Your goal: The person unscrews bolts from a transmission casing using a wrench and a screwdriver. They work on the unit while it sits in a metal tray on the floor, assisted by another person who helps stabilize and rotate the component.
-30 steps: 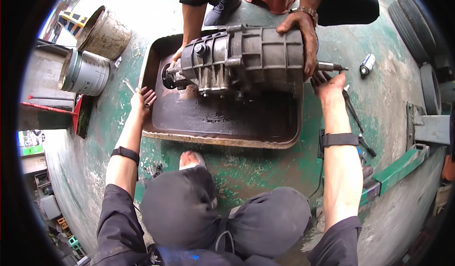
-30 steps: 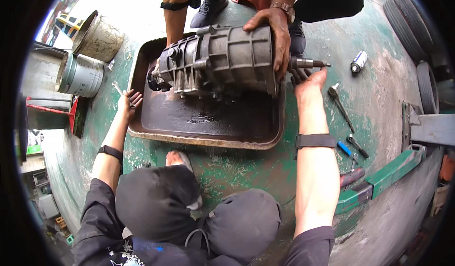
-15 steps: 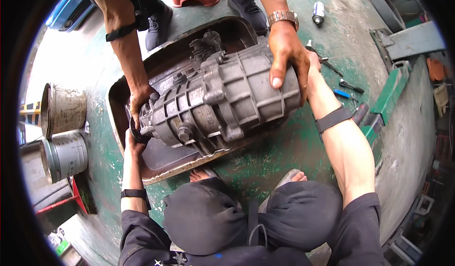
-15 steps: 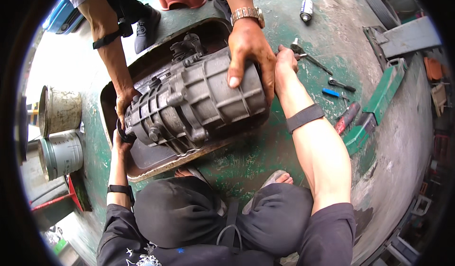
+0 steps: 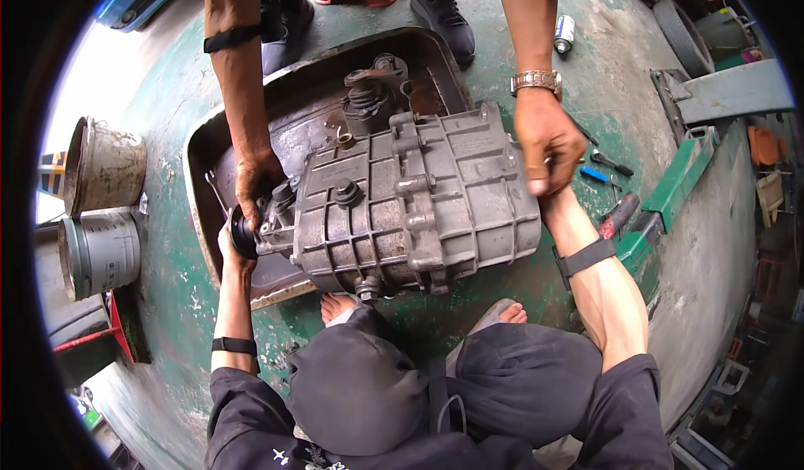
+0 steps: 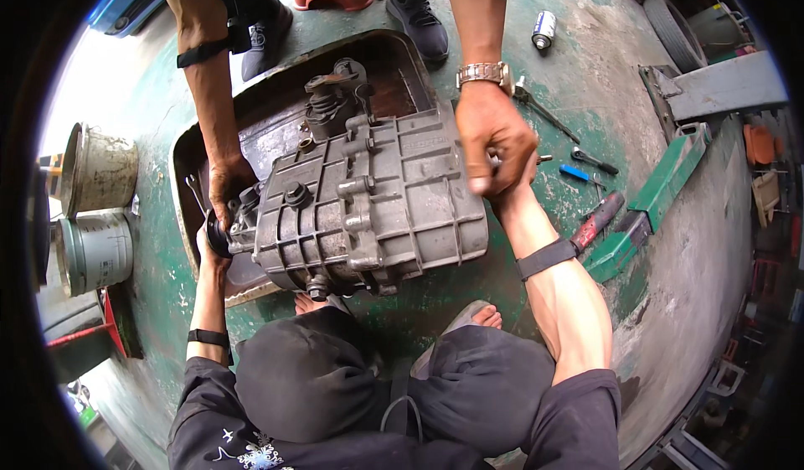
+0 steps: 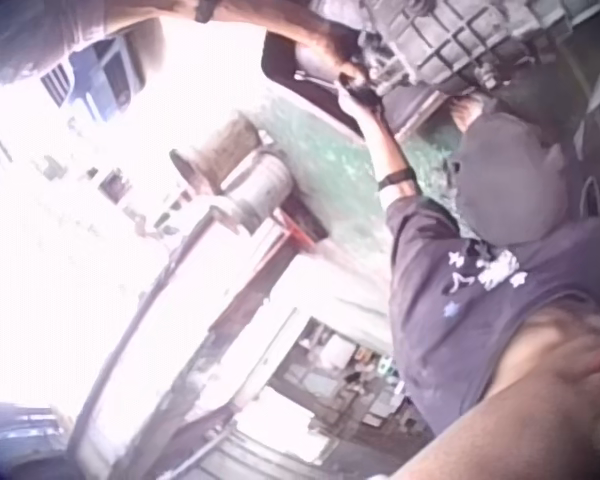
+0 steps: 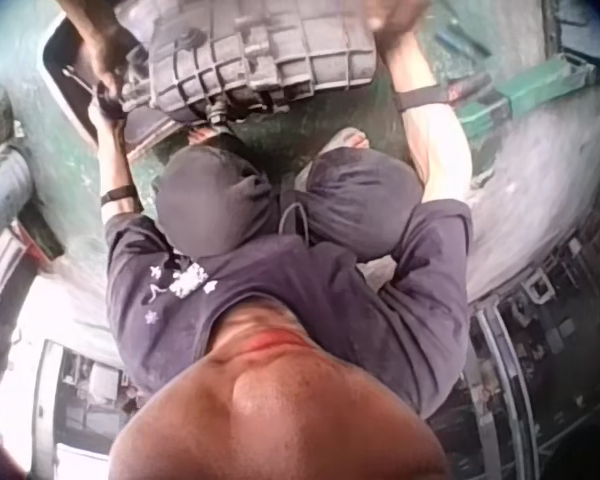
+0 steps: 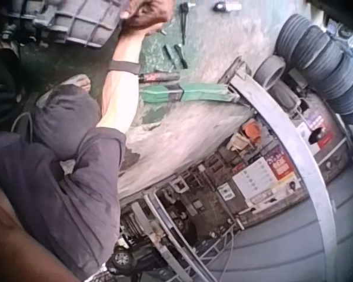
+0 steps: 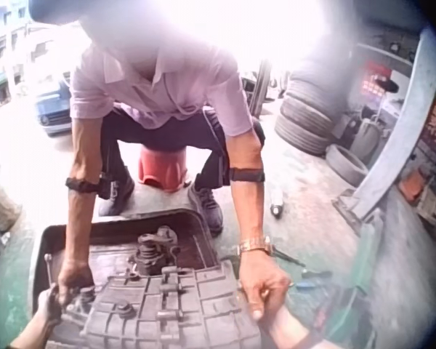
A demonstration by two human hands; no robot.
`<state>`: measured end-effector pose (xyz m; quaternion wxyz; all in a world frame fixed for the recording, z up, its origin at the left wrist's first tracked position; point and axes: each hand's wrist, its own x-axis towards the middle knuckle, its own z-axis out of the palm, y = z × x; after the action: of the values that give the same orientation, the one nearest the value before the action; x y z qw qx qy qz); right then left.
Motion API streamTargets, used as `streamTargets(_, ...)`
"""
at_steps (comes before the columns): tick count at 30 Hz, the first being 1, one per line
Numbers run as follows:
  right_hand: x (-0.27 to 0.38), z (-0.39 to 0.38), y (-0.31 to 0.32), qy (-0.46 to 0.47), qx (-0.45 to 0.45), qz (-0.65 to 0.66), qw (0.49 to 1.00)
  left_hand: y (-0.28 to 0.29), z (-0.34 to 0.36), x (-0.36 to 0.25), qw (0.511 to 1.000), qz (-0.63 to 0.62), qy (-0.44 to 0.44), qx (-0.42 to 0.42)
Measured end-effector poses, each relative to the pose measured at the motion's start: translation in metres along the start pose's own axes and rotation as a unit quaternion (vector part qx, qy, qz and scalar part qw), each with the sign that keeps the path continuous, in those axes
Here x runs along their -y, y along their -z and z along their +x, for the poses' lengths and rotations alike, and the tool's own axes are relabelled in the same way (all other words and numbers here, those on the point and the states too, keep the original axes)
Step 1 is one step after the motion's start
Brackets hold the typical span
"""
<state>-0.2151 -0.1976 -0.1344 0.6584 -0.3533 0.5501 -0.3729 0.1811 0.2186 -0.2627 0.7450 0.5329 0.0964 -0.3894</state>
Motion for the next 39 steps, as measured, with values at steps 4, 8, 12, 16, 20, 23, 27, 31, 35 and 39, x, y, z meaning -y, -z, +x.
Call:
streamTargets(4, -0.003, 0.001, -0.001, -0.111, -0.144, 0.242, 0.953, 0.009, -0.013, 0.011, 1.0, -0.011, -0.02, 0.013)
streamTargets(8, -0.01, 0.005, 0.006, -0.128, -0.157, 0.236, 0.95, 0.012, -0.025, 0.019, 0.998, 0.021, -0.06, -0.009)
streamTargets(12, -0.016, 0.009, 0.011, -0.11, -0.128, 0.242, 0.956, 0.01, -0.017, 0.014, 0.994, 0.034, -0.087, -0.048)
streamTargets(16, -0.023, 0.014, 0.014, -0.135, -0.124, 0.278, 0.943, 0.017, 0.0, 0.008, 0.99, 0.034, -0.092, -0.106)
streamTargets(20, -0.03, 0.016, 0.02, -0.128, -0.104, 0.29, 0.943, 0.02, 0.0, 0.003, 0.969, 0.102, -0.143, -0.173)
streamTargets(23, -0.033, 0.013, 0.03, -0.091, -0.034, 0.232, 0.968, 0.005, -0.033, -0.009, 0.919, 0.165, -0.29, -0.212)
streamTargets(27, -0.025, -0.008, 0.052, -0.059, 0.08, 0.056, 0.993, -0.048, -0.119, -0.041, 0.856, 0.298, -0.38, -0.183)
streamTargets(31, 0.007, -0.06, 0.076, 0.009, 0.138, -0.356, 0.924, -0.136, -0.2, -0.063, 0.792, 0.481, -0.376, 0.008)
streamTargets(35, 0.05, -0.117, 0.077, 0.365, 0.224, -0.37, 0.825, -0.238, -0.237, -0.058, 0.544, 0.691, -0.454, 0.14)
streamTargets(39, 0.081, -0.133, 0.045, 0.331, 0.416, -0.309, 0.789, -0.318, -0.238, -0.038, 0.42, 0.66, -0.562, 0.269)
